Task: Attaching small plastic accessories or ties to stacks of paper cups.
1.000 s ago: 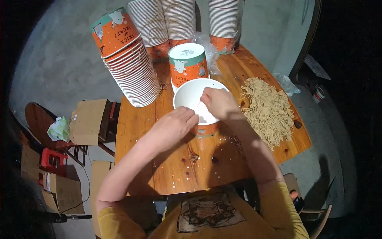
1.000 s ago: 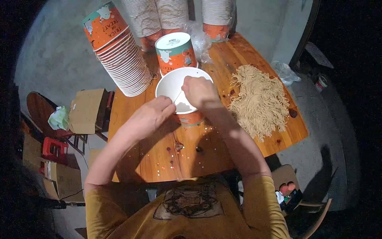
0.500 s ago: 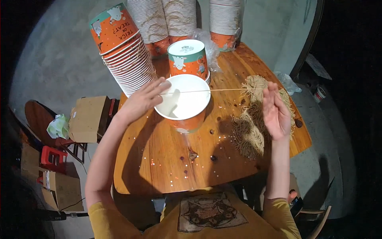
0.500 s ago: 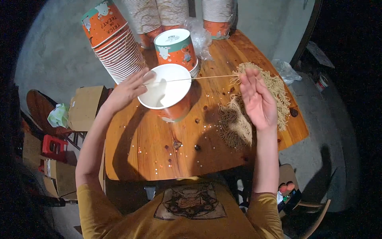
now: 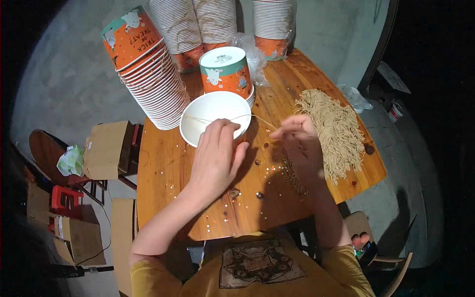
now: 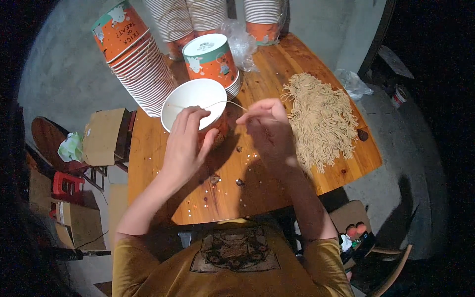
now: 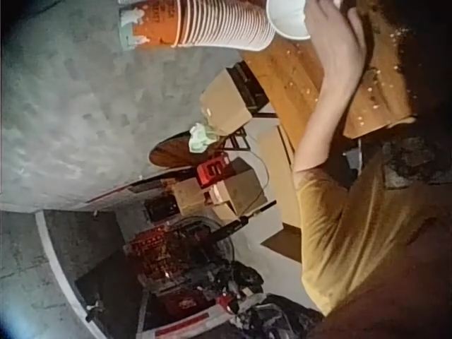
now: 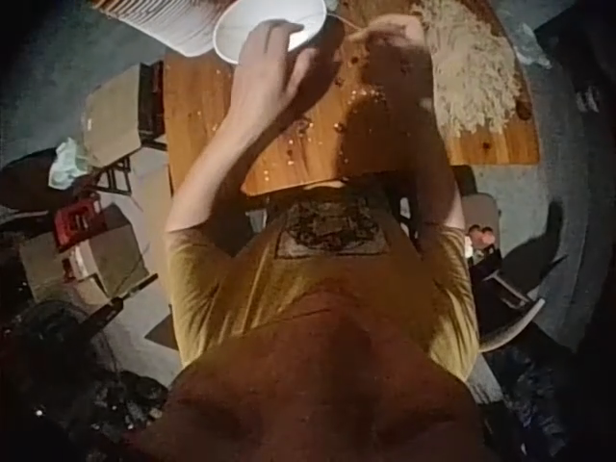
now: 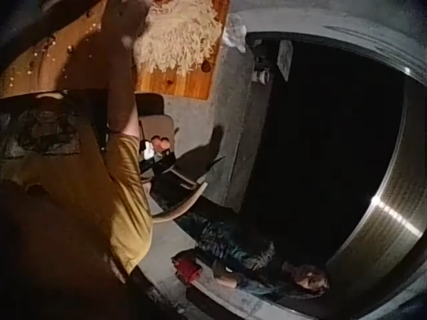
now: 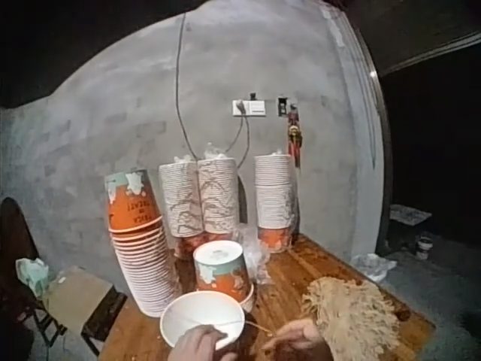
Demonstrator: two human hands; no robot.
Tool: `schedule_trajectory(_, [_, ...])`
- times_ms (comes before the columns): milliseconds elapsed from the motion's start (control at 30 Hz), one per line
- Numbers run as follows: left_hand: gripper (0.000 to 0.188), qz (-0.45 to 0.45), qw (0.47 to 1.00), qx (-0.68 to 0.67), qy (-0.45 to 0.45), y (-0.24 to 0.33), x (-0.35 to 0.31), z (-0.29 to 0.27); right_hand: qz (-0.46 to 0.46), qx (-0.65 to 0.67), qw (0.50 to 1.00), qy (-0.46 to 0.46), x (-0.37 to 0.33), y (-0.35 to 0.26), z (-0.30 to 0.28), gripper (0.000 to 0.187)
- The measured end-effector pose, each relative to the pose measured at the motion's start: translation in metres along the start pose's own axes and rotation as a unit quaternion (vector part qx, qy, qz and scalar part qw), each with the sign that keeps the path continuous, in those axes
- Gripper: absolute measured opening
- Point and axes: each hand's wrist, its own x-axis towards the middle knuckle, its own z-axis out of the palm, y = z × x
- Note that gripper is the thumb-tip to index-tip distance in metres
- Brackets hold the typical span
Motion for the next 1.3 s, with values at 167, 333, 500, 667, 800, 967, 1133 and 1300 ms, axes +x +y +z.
schedule_trajectory(167, [0.037, -0.030, 0.991, 0.016, -0.132, -0.028, -0.013, 0.003, 0.256, 0.431, 0.860, 0.090, 0.017, -0.013, 0.005, 0.023])
schedule_trajectory(333, [0.035, -0.039, 0.982, 0.032, -0.181, -0.041, -0.013, -0.029, 0.273, 0.431, 0.856, 0.079, 0.018, -0.001, -0.006, 0.023])
schedule_trajectory(500, [0.034, -0.055, 0.991, 0.018, -0.125, -0.043, -0.018, -0.039, 0.049, 0.166, 0.985, -0.024, 0.001, 0.013, 0.030, 0.024])
schedule_trajectory(667, [0.045, -0.152, 0.961, -0.192, -0.129, 0.006, -0.022, -0.032, 0.030, -0.104, 0.966, -0.234, -0.006, -0.012, 0.038, 0.013])
schedule_trajectory(800, [0.022, -0.225, 0.920, -0.293, -0.134, 0.001, -0.038, -0.013, -0.048, -0.183, 0.957, -0.220, -0.014, -0.026, 0.038, 0.013])
schedule_trajectory(967, [0.013, -0.281, 0.892, -0.341, -0.099, -0.002, -0.047, -0.002, -0.082, -0.160, 0.968, -0.173, -0.023, -0.016, 0.048, 0.011])
schedule_trajectory(1133, [0.006, -0.383, 0.785, -0.485, -0.041, 0.003, -0.043, -0.001, -0.065, -0.101, 0.988, -0.097, -0.030, -0.012, 0.059, 0.010])
schedule_trajectory(1300, [0.008, -0.394, 0.746, -0.535, -0.046, 0.003, -0.045, 0.003, -0.031, -0.034, 0.998, -0.044, -0.034, -0.014, 0.066, 0.011])
